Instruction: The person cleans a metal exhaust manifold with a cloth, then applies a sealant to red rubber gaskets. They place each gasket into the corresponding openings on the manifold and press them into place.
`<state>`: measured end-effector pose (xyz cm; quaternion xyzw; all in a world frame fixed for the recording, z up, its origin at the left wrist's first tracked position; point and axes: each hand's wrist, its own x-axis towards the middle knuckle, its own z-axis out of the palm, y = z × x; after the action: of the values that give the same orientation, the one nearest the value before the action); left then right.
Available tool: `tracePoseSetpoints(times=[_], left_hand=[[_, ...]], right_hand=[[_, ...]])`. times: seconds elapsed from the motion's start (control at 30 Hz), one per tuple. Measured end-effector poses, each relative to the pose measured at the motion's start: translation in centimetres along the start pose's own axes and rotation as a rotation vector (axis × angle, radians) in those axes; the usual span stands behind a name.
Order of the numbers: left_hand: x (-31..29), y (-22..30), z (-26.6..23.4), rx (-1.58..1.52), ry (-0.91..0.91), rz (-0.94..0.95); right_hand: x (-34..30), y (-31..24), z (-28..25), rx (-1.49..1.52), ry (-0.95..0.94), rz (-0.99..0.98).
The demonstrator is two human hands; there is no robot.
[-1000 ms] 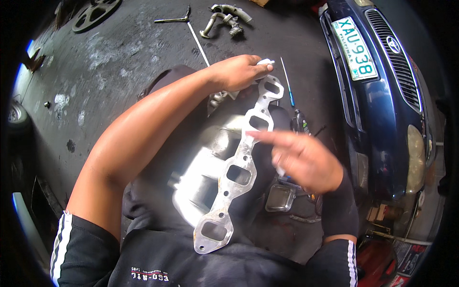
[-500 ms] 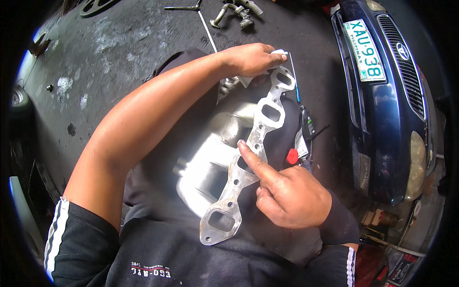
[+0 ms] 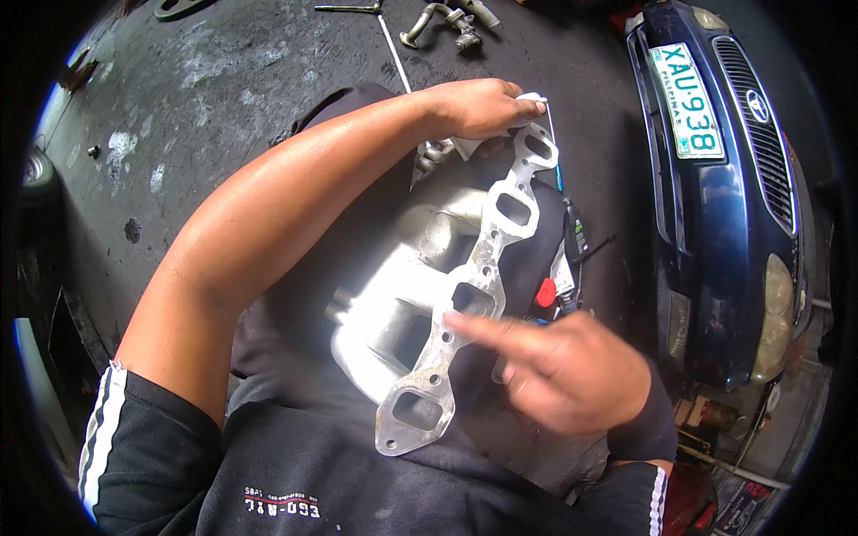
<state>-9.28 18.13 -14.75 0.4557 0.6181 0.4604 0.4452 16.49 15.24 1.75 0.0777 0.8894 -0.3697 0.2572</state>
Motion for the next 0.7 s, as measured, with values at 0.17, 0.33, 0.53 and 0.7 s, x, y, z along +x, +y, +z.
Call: tracePoseSetpoints(times=[0.17, 0.33, 0.53, 0.7], left_hand=[[0.1, 0.1, -0.2, 0.016, -0.014, -0.011], [0.3, -0.1, -0.1, 0.017, 0.001, -0.031], [0.3, 0.0, 0.0, 0.013, -0.002, -0.033], [-0.1, 0.2, 0.3, -0.013, 0.006, -0.021]], right_hand=[[1.4, 2.2, -1.1, -0.287, 0.216, -0.076], [1.1, 2.7, -1.5, -0.503, 0.163, -0.116], [0.0, 2.5, -2.1, -0.567, 0.146, -0.112], [-1.4, 2.6, -1.5, -0.554, 0.144, -0.067]])
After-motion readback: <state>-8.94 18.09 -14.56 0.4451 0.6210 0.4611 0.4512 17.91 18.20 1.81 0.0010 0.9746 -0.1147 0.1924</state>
